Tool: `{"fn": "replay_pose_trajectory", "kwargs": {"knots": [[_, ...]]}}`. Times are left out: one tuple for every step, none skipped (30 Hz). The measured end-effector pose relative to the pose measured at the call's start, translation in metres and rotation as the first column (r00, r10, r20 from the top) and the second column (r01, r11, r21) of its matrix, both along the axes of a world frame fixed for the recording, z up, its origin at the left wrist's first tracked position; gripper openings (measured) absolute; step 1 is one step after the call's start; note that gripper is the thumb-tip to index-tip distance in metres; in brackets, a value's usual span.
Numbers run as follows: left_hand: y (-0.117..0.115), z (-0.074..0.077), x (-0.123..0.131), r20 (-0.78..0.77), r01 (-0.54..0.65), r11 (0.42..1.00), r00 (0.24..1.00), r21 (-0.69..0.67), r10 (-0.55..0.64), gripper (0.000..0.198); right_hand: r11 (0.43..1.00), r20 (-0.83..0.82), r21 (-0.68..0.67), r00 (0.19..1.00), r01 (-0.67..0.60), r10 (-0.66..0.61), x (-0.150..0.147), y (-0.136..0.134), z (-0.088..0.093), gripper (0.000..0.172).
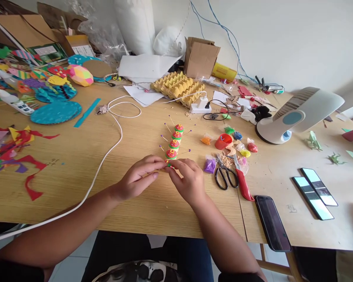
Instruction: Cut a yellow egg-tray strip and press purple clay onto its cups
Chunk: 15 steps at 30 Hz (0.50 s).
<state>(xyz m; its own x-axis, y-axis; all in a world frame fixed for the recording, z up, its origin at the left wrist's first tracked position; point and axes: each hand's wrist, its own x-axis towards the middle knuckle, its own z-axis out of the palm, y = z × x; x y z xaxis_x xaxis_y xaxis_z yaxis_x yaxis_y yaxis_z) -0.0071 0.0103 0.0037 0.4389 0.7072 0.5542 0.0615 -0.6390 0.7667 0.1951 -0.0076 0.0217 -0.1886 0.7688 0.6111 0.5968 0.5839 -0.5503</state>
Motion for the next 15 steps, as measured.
{"fn": "replay_pose_trajectory", "kwargs": {"knots": [[0.0005,-0.0003,0.0004,-0.018,-0.01,1.0,1.0,0.024,0.011,0.038,1.0,-0.02,-0.019,1.0,-0.018,0.018,0.001,0.0008,-0.002,0.014],[0.0009,-0.0006,0.0005,-0.035,-0.02,0.999,0.999,0.048,0.021,0.039,0.998,-0.046,-0.036,0.998,-0.043,0.041,0.0014,0.0013,-0.004,0.013],[0.0014,-0.0007,0.0005,-0.05,-0.03,0.997,0.998,0.074,0.034,0.039,0.996,-0.074,-0.052,0.995,-0.071,0.067,0.0013,0.0018,-0.0057,0.013],[0.0018,-0.0008,0.0002,-0.061,-0.044,0.994,0.997,0.104,0.051,0.04,0.993,-0.103,-0.062,0.99,-0.098,0.091,0.0009,0.0021,-0.0072,0.012],[0.0021,-0.0007,-0.0001,-0.068,-0.062,0.989,0.995,0.136,0.072,0.04,0.991,-0.13,-0.063,0.985,-0.119,0.11,0.0003,0.0023,-0.0086,0.012],[0.0023,-0.0003,-0.0005,-0.073,-0.082,0.983,0.993,0.162,0.094,0.04,0.99,-0.15,-0.054,0.981,-0.132,0.123,-0.0003,0.0024,-0.0097,0.012],[0.0023,0.0001,-0.0008,-0.075,-0.1,0.98,0.991,0.174,0.115,0.039,0.99,-0.161,-0.034,0.979,-0.136,0.129,-0.0008,0.0021,-0.0106,0.013],[0.0021,0.0007,-0.0009,-0.074,-0.113,0.98,0.989,0.166,0.126,0.038,0.991,-0.157,-0.006,0.979,-0.133,0.13,-0.0011,0.0015,-0.0113,0.015],[0.0017,0.0012,-0.0009,-0.069,-0.115,0.983,0.99,0.14,0.125,0.036,0.992,-0.145,0.021,0.981,-0.128,0.13,-0.0012,0.0006,-0.0118,0.016],[0.0011,0.0016,-0.0007,-0.06,-0.108,0.989,0.992,0.102,0.115,0.035,0.992,-0.132,0.043,0.983,-0.12,0.124,-0.0012,-0.0005,-0.012,0.017],[0.0005,0.0017,-0.0004,-0.047,-0.099,0.993,0.994,0.059,0.102,0.033,0.993,-0.124,0.05,0.986,-0.109,0.115,-0.001,-0.0017,-0.012,0.017],[-0.0002,0.0016,-0.0002,-0.032,-0.097,0.995,0.995,0.019,0.098,0.032,0.995,-0.129,0.038,0.987,-0.092,0.096,-0.0007,-0.0026,-0.0119,0.015],[-0.0006,0.0012,-0.0001,-0.015,-0.107,0.994,0.994,-0.016,0.107,0.03,0.998,-0.16,0.011,0.985,-0.062,0.063,-0.0001,-0.0028,-0.0117,0.011],[-0.0007,0.0004,-0.0004,0.005,-0.129,0.991,0.992,-0.044,0.129,0.028,1.0,-0.225,-0.025,0.974,-0.019,0.013,0.0008,-0.002,-0.0117,0.008],[-0.0003,-0.0005,-0.0011,0.026,-0.162,0.985,0.986,-0.064,0.164,0.026,0.997,-0.316,-0.065,0.947,0.03,-0.049,0.0024,0.0002,-0.0118,0.005]]}}
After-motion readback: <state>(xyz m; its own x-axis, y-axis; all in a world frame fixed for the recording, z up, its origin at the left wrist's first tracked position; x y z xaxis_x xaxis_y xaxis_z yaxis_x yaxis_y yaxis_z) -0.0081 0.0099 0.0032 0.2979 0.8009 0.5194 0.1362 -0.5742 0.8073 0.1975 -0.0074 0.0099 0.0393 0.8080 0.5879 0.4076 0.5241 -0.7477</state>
